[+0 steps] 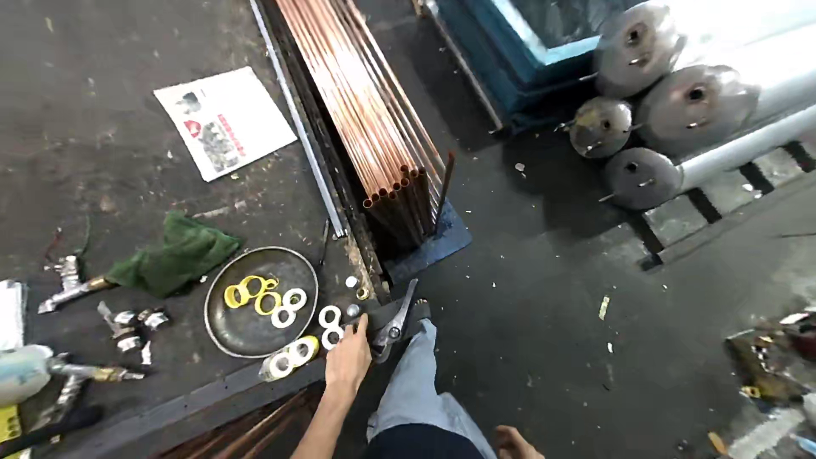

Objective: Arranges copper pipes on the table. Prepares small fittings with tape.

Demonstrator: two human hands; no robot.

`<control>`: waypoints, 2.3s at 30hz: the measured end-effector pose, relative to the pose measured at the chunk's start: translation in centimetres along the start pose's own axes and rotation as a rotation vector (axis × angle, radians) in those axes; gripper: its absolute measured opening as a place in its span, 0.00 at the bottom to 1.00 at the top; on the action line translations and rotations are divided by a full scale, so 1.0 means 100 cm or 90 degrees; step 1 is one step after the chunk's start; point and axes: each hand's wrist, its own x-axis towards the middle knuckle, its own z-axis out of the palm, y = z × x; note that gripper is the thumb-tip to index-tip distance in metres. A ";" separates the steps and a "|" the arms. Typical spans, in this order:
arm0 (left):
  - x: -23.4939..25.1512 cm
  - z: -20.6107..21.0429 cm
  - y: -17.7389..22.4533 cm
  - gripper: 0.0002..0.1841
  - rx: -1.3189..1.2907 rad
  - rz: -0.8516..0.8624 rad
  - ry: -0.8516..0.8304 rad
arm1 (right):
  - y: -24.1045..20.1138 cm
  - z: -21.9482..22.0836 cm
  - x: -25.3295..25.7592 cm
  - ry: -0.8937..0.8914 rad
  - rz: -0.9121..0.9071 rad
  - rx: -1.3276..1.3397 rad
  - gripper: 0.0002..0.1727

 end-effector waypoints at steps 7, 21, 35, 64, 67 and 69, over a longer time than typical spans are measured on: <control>-0.003 -0.013 0.020 0.22 -0.002 -0.024 0.154 | -0.136 -0.132 0.075 -0.016 -0.203 -0.158 0.20; -0.027 -0.210 0.309 0.20 -0.266 0.237 0.419 | -0.300 -0.292 0.189 -0.207 -0.480 0.171 0.14; 0.041 -0.266 0.431 0.15 -0.027 0.171 0.478 | -0.311 -0.423 0.293 -0.204 -0.582 -0.124 0.10; 0.129 -0.265 0.362 0.21 -0.209 0.225 0.522 | -0.379 -0.418 0.321 -0.286 -0.430 0.368 0.13; 0.152 -0.255 0.345 0.23 -0.286 0.116 0.492 | -0.376 -0.424 0.328 -0.360 -0.325 0.474 0.16; 0.172 -0.253 0.337 0.24 -0.327 0.083 0.477 | -0.372 -0.424 0.329 -0.355 -0.300 0.456 0.14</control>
